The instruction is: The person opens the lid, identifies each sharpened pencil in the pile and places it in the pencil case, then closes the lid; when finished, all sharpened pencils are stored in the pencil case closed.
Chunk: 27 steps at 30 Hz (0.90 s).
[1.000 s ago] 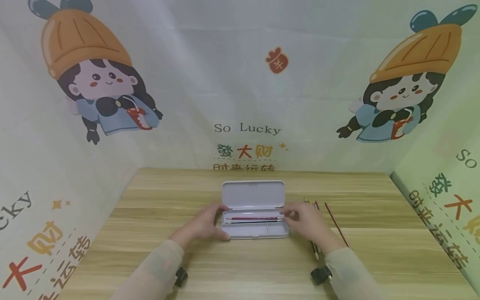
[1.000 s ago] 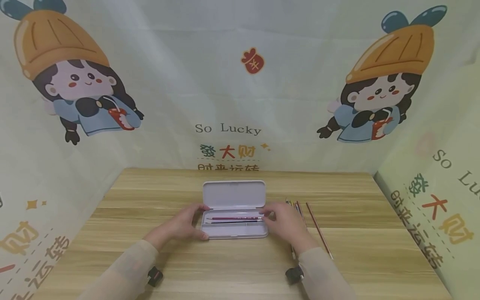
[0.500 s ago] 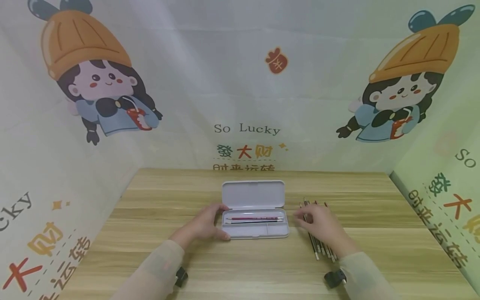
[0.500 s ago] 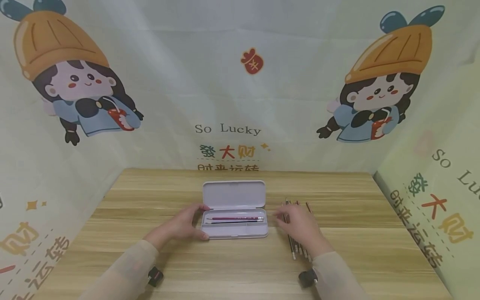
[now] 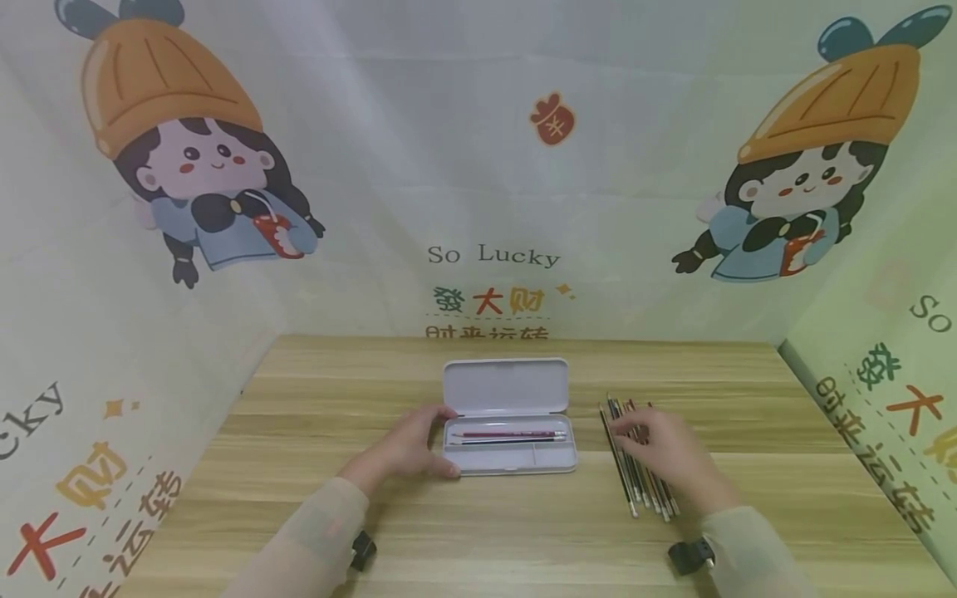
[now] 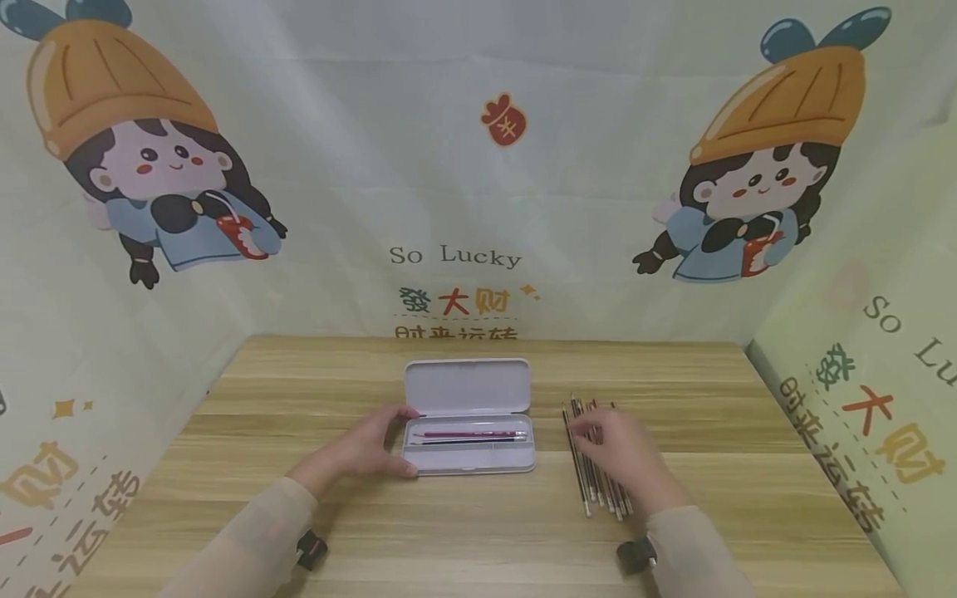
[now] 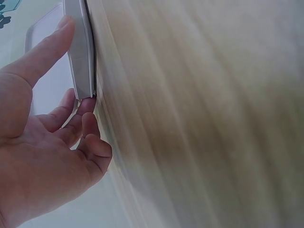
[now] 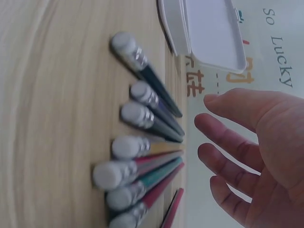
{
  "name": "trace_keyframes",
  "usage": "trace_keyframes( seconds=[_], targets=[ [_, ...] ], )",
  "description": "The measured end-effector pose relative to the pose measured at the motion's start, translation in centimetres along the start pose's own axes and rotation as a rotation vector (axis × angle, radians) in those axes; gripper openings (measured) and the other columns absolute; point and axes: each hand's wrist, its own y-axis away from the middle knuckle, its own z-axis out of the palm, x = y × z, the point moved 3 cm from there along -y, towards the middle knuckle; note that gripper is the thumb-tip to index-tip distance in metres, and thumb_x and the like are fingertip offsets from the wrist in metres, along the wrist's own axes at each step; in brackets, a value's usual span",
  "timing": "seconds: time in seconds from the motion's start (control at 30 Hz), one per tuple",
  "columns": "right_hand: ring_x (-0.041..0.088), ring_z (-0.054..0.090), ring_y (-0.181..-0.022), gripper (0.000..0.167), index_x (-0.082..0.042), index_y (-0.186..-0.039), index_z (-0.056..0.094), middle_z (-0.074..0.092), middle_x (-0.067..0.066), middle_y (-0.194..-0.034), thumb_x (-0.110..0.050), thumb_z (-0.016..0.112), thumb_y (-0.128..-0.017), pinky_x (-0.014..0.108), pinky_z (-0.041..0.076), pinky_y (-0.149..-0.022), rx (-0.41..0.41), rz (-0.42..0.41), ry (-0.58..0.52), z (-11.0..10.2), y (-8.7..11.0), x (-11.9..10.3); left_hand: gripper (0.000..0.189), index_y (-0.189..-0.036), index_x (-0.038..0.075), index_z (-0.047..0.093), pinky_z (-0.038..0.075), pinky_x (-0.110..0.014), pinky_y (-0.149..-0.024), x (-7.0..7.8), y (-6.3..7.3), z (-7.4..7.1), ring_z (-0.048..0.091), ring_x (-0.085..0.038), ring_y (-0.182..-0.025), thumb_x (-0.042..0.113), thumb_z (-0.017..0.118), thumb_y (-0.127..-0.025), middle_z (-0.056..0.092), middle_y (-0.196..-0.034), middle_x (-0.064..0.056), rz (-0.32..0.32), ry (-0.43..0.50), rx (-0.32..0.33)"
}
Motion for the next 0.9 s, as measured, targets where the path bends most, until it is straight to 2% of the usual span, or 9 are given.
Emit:
trace_keyframes(
  seconds=[0.2,0.33,0.43,0.57,0.9],
  targets=[
    [0.011,0.054,-0.072,0.017,-0.014,-0.108,0.078,0.071,-0.001,-0.090,-0.014,0.076,-0.091,0.030,0.049,-0.062,-0.025,0.038,0.018,-0.5,0.7,0.5,0.086,-0.137,0.008,0.057,0.036,-0.057,-0.121,-0.1,-0.1,0.1,0.049,-0.040,-0.138,0.020,0.098,-0.063,0.057,-0.143,-0.019,-0.004,0.007,0.002],
    [0.013,0.060,-0.078,0.017,-0.014,-0.107,0.078,0.073,0.001,-0.093,-0.015,0.076,-0.090,0.036,0.054,-0.068,-0.028,0.063,0.035,-0.7,0.9,1.1,0.086,-0.137,0.008,0.057,0.036,-0.058,-0.121,-0.1,-0.1,0.1,0.049,-0.040,-0.137,0.020,0.098,-0.063,0.058,-0.143,-0.019,0.000,0.012,0.003],
    [0.019,0.067,-0.084,0.017,-0.013,-0.107,0.078,0.076,0.006,-0.100,-0.016,0.076,-0.090,0.045,0.059,-0.075,-0.033,0.082,0.047,-0.8,1.1,1.5,0.086,-0.137,0.008,0.057,0.036,-0.058,-0.121,-0.1,-0.1,0.1,0.049,-0.040,-0.137,0.019,0.098,-0.062,0.058,-0.143,-0.019,0.004,0.013,0.003],
    [0.028,0.072,-0.092,0.018,-0.011,-0.109,0.078,0.076,0.012,-0.108,-0.017,0.076,-0.091,0.054,0.061,-0.082,-0.044,0.100,0.058,-1.1,1.3,1.8,0.086,-0.137,0.008,0.057,0.036,-0.057,-0.121,-0.1,-0.2,0.1,0.050,-0.040,-0.137,0.019,0.099,-0.063,0.058,-0.142,-0.019,0.008,0.009,0.003],
    [0.032,0.072,-0.096,0.016,-0.013,-0.106,0.078,0.076,0.014,-0.112,-0.016,0.077,-0.091,0.056,0.060,-0.083,-0.055,0.117,0.093,-1.1,1.4,2.1,0.087,-0.138,0.008,0.057,0.035,-0.058,-0.121,-0.1,-0.1,0.1,0.049,-0.040,-0.138,0.021,0.098,-0.063,0.057,-0.144,-0.019,-0.001,0.018,-0.001]
  ],
)
